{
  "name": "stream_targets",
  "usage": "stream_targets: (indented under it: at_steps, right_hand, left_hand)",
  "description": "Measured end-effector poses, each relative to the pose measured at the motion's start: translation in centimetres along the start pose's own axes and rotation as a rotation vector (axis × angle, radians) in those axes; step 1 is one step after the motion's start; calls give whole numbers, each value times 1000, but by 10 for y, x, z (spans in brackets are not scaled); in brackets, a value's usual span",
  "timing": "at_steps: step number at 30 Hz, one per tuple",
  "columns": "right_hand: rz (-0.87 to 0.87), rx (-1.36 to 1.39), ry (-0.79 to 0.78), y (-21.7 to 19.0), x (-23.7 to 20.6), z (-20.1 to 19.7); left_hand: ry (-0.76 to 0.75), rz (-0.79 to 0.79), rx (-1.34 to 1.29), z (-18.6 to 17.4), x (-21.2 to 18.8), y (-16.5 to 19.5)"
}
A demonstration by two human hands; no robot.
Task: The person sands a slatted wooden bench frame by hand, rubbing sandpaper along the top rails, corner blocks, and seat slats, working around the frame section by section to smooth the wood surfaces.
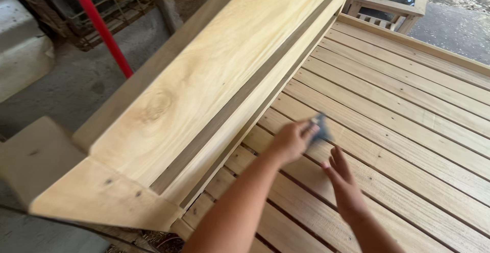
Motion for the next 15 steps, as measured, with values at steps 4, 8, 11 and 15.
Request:
stream_targets:
  at_steps: [4, 8, 11, 15]
  right_hand:
    - [21, 351, -169, -12, -3, -16]
    - [202, 540, -159, 0, -8, -17]
    - [271, 482, -124, 13, -2, -3]
    - [-50, 132, 180, 1, 17, 16]
  left_hand:
    - [-83, 217, -283, 29, -45, 25]
    - [-44, 116, -395, 24, -64, 16]
    - [212, 39, -175, 3, -77, 0]
    - [443, -124, -147, -39, -125, -31]
Point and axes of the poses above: each hand's wrist, its own x-axis towards the middle knuckle, its own z-axis out of the palm, y = z × x, the point moved 4 cm from there along x, towards the middle knuckle, and after that the axes turned 5 degrees about -z, right-handed, at the moved point
